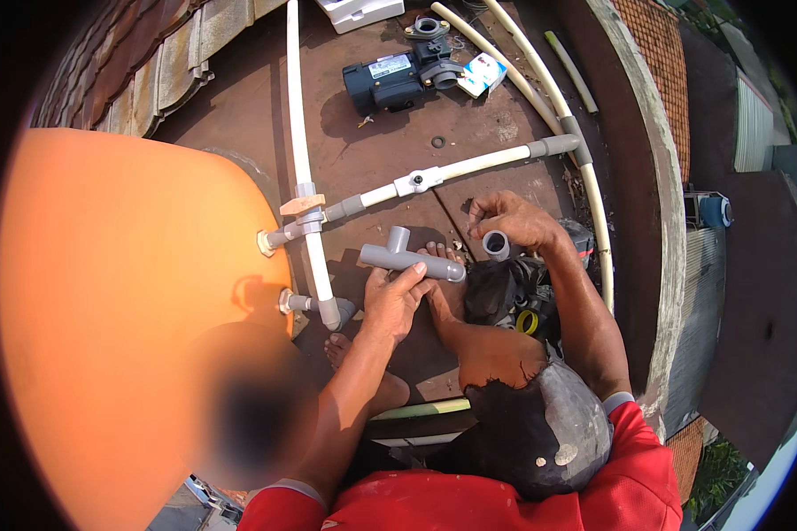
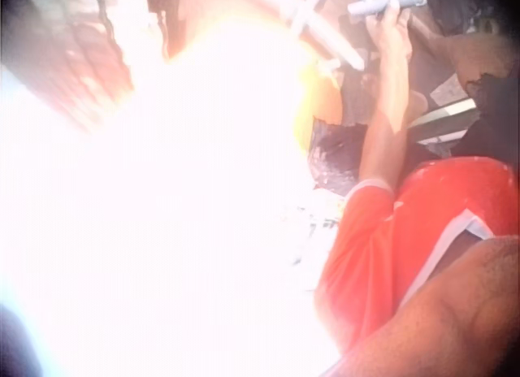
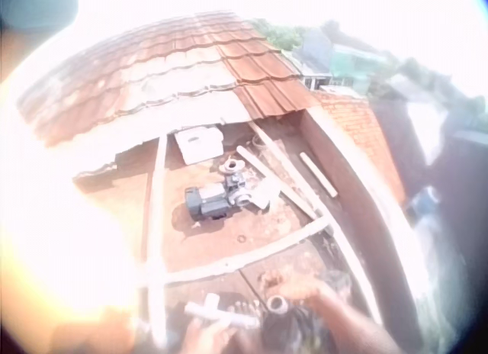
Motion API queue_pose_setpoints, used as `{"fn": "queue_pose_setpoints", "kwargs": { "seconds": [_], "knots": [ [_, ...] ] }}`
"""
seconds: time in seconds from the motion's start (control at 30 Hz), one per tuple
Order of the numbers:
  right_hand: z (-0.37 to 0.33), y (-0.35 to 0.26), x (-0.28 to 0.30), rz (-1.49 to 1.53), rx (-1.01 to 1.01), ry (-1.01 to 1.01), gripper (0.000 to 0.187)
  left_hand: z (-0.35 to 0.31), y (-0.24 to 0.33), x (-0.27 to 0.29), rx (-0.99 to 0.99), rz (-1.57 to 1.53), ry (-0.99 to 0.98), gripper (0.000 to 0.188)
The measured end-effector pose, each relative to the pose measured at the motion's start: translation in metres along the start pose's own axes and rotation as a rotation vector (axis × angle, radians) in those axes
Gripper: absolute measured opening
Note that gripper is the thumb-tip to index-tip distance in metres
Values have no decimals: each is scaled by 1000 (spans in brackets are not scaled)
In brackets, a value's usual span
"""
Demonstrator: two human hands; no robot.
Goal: The person sits on a rooftop and assembles a PVC pipe system connected to a large orange water tank. They handle various pipe fittings and sections, applying sealant and joining components by hand.
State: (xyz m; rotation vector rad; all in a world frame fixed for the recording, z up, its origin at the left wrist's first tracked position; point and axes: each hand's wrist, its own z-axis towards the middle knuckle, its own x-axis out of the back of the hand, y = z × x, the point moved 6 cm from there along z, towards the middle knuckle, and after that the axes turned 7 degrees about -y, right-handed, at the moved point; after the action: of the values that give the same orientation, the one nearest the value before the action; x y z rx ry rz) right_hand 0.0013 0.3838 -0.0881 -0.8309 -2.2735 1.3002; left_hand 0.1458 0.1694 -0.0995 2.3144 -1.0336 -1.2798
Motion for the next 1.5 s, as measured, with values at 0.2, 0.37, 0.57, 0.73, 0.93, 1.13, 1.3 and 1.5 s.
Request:
{"fn": "queue_pose_setpoints", "kwargs": {
  "seconds": [0.2, 0.37, 0.57, 0.73, 0.93, 1.13, 1.3, 1.5],
  "knots": [
    [-7, 56, -44, 187, -138, -159, 25, 15, -7, 12, 12, -12, 20, 56],
    [24, 51, -43, -284, -129, 23, 29, 15, 2, 10, -29, -15, 11, 55],
    [54, 75, -57, -323, -161, -66, 32, 17, 16, 15, -80, 81, 38, 55],
    [37, 59, -74, 204, -19, -377, 67, 15, 17, 26, -124, 86, 68, 56],
    [7, 10, -79, -10, 9, -200, 58, 20, 8, 37, -66, -18, 145, 68],
    [11, -14, -86, -382, -35, -145, 44, 23, 4, 45, -43, -7, 115, 69],
    [12, -24, -87, -612, 115, -113, 46, 22, 3, 42, -33, -44, 112, 61],
    [4, -28, -82, -593, 188, -53, 45, 23, 6, 33, 35, -104, 79, 54]
  ]
}}
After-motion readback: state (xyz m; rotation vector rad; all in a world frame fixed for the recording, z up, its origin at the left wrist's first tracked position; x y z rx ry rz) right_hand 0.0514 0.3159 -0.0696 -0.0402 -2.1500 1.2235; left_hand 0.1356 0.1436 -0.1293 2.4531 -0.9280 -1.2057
